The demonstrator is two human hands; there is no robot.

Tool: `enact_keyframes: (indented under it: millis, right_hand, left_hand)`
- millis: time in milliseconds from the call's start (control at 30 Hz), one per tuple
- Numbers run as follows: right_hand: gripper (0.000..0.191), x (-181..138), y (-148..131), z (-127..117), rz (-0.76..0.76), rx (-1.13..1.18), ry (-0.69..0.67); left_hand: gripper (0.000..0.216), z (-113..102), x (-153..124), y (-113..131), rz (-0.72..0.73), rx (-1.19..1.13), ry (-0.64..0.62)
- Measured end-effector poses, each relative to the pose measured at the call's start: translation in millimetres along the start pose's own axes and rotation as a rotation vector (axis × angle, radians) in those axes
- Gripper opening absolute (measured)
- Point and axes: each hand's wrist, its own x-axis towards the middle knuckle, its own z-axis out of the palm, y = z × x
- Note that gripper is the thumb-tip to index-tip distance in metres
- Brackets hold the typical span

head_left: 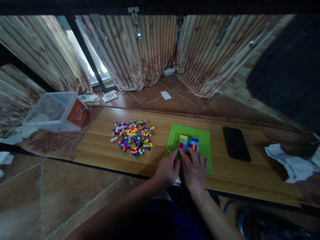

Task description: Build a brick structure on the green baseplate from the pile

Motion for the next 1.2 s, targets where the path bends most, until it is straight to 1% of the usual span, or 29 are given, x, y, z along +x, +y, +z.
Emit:
enact_keyframes:
  millis: [167,267,333,400,467,567,633,700,800,900,1033,1200]
  right_hand:
    - [0.026,2.7,1.8,0.0,0.022,0.047,0.027]
    - [0.028,0.7,2.7,-1.5,0.053,0.139,0.078]
    - [0.029,-3.2,1.8,-4.3,0.073,0.2,0.124]
    - [0.029,-8.9,-1.4,-7.5,0.081,0.241,0.156]
    - [0.025,-15.0,-7.7,-9.5,0.065,0.281,0.151]
    - [0.02,-21.3,-23.5,-7.5,0.006,0.372,0.089]
    - [0.02,-21.4,-37.6,-3.0,-0.033,0.433,0.039]
    - [0.019,-17.6,-53.2,3.3,-0.061,0.483,-0.003]
    - [0.018,-6.0,-76.2,13.8,-0.089,0.53,-0.061]
    - [0.016,7.7,-95.5,24.3,-0.093,0.537,-0.11]
    - [0.015,19.8,-112.7,35.7,-0.064,0.457,-0.144]
    - [0.011,24.8,-122.8,41.3,-0.039,0.368,-0.161]
  left_hand:
    - [0.045,0.4,1.2,0.0,0.024,0.135,0.008]
    - [0.043,-4.2,-2.2,-1.0,0.007,0.115,0.029]
    - [0.042,-11.5,-7.2,-4.4,-0.023,0.069,0.051]
    - [0.043,-22.7,-14.2,-9.6,-0.052,0.035,0.076]
    - [0.043,-37.7,-22.4,-14.8,-0.074,0.031,0.111]
    - [0.041,-65.3,-36.5,-17.3,-0.103,0.076,0.184]
    - [0.037,-84.3,-46.2,-15.7,-0.12,0.112,0.21]
    - [0.032,-101.7,-54.6,-13.7,-0.135,0.11,0.239]
    - [0.029,-121.9,-61.4,-14.4,-0.147,0.09,0.329]
    - [0.026,-133.2,-60.1,-19.8,-0.114,0.086,0.406]
    - [0.027,-138.1,-51.4,-30.9,-0.005,0.12,0.509]
    - [0.029,-141.3,-42.9,-43.8,0.132,0.174,0.543]
